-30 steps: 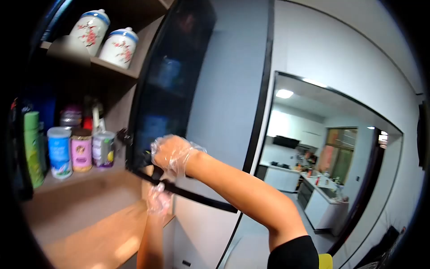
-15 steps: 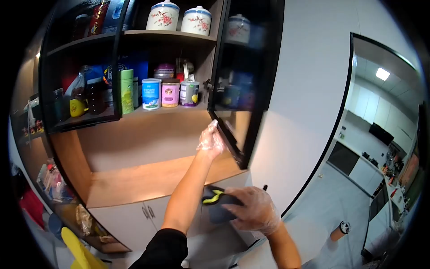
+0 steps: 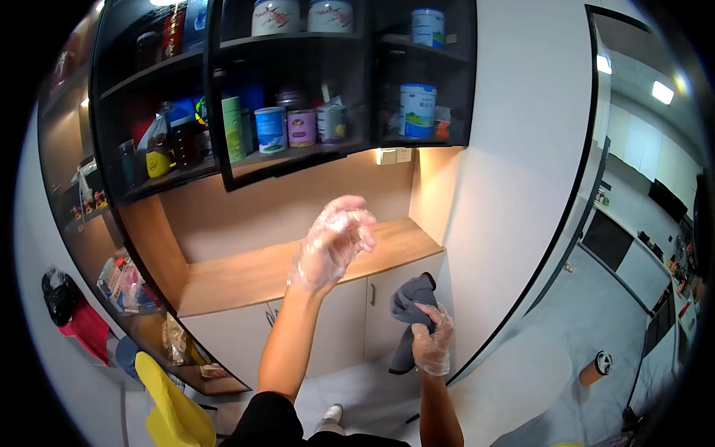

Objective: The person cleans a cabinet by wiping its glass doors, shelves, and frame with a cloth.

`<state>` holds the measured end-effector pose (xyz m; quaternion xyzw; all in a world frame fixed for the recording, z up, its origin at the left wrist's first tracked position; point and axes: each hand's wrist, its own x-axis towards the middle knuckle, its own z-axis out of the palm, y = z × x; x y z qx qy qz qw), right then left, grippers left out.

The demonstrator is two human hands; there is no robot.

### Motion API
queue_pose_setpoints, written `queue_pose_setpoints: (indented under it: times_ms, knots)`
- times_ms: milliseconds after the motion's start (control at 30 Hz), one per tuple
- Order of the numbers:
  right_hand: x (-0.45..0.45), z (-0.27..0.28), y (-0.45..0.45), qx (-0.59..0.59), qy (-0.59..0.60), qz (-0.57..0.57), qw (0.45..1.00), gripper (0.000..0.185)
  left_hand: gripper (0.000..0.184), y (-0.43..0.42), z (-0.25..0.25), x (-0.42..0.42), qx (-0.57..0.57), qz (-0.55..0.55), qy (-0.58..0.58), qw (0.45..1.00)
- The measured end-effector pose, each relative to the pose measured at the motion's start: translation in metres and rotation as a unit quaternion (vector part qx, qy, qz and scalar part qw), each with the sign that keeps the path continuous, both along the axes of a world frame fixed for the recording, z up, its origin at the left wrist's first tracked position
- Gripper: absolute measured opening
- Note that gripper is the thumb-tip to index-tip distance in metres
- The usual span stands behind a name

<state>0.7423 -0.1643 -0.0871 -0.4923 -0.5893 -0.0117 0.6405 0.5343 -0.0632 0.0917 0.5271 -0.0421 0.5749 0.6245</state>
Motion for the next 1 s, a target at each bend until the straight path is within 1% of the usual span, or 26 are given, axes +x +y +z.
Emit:
queue_pose_setpoints:
  times_ms: [33, 67, 100, 133, 167, 200, 267, 300, 367, 400, 433, 500, 533, 633, 733, 800, 867, 900, 967, 1000]
  knots:
    - [-0.002, -0.005, 0.0, 0.004, 0.006, -0.001, 1.0, 0.043, 0.025, -0.021, 0.005, -0.001, 0.064, 0.024, 0.033, 0.997]
    - [-0.005, -0.01, -0.001, 0.007, 0.012, -0.003, 1.0, 0.043, 0.028, -0.043, 0.01, 0.0, 0.118, 0.113, 0.033, 0.986]
    - [-0.008, -0.015, -0.002, 0.009, 0.017, -0.006, 1.0, 0.042, 0.026, -0.058, 0.014, -0.008, 0.194, 0.069, -0.008, 0.978]
    - [-0.011, -0.019, -0.003, 0.003, 0.047, 0.004, 0.999, 0.039, 0.023, -0.071, 0.018, -0.018, 0.269, 0.023, -0.05, 0.961]
    - [-0.014, -0.021, -0.003, -0.003, 0.076, 0.012, 0.997, 0.036, 0.024, -0.083, 0.026, -0.027, 0.353, -0.02, -0.055, 0.934]
    - [-0.016, -0.025, -0.004, -0.01, 0.105, 0.019, 0.994, 0.034, 0.024, -0.096, 0.036, -0.037, 0.406, -0.061, -0.05, 0.911]
    - [-0.009, -0.039, -0.003, -0.043, 0.05, 0.023, 0.998, 0.036, 0.023, -0.128, 0.057, -0.058, 0.478, -0.127, -0.021, 0.869]
    - [-0.008, -0.041, -0.006, -0.051, 0.044, 0.019, 0.998, 0.037, 0.023, -0.141, 0.059, -0.062, 0.489, -0.15, -0.022, 0.859]
    - [-0.014, -0.04, -0.013, -0.059, 0.054, 0.004, 0.997, 0.039, 0.019, -0.171, 0.047, -0.056, 0.468, -0.137, -0.108, 0.867]
    - [-0.019, -0.038, -0.017, -0.058, 0.07, -0.007, 0.996, 0.039, 0.015, -0.183, 0.048, -0.052, 0.447, -0.132, -0.097, 0.879]
    - [-0.022, -0.041, -0.017, -0.039, 0.075, -0.004, 0.996, 0.04, 0.014, -0.194, 0.049, -0.048, 0.427, -0.128, -0.085, 0.891]
    - [-0.022, -0.05, -0.014, 0.001, 0.083, 0.0, 0.997, 0.041, 0.015, -0.204, 0.053, -0.044, 0.415, -0.137, -0.068, 0.897]
    - [-0.021, -0.052, -0.01, 0.038, 0.086, 0.037, 0.995, 0.042, 0.015, -0.206, 0.054, -0.044, 0.417, -0.137, -0.065, 0.896]
    - [-0.013, -0.039, -0.018, -0.117, 0.181, 0.135, 0.967, 0.04, 0.017, -0.211, 0.053, -0.046, 0.422, -0.126, -0.059, 0.896]
    - [-0.02, -0.06, -0.006, -0.003, 0.096, 0.071, 0.993, 0.034, 0.019, -0.213, 0.053, -0.046, 0.425, -0.099, -0.042, 0.899]
    - [-0.018, -0.063, -0.005, -0.025, 0.103, 0.119, 0.987, 0.031, 0.021, -0.212, 0.053, -0.048, 0.433, -0.073, -0.029, 0.898]
    - [-0.014, -0.055, -0.005, -0.02, 0.042, 0.113, 0.993, 0.029, 0.022, -0.207, 0.051, -0.053, 0.449, -0.034, -0.002, 0.893]
    - [-0.012, -0.049, -0.005, -0.017, 0.012, 0.109, 0.994, 0.028, 0.023, -0.202, 0.049, -0.056, 0.459, 0.006, 0.021, 0.888]
    - [-0.019, -0.039, -0.005, 0.021, -0.04, 0.057, 0.997, 0.03, 0.025, -0.19, 0.047, -0.062, 0.468, 0.121, 0.088, 0.871]
    - [-0.004, -0.042, 0.002, -0.136, 0.076, 0.152, 0.976, 0.034, 0.026, -0.18, 0.044, -0.062, 0.456, 0.209, 0.144, 0.853]
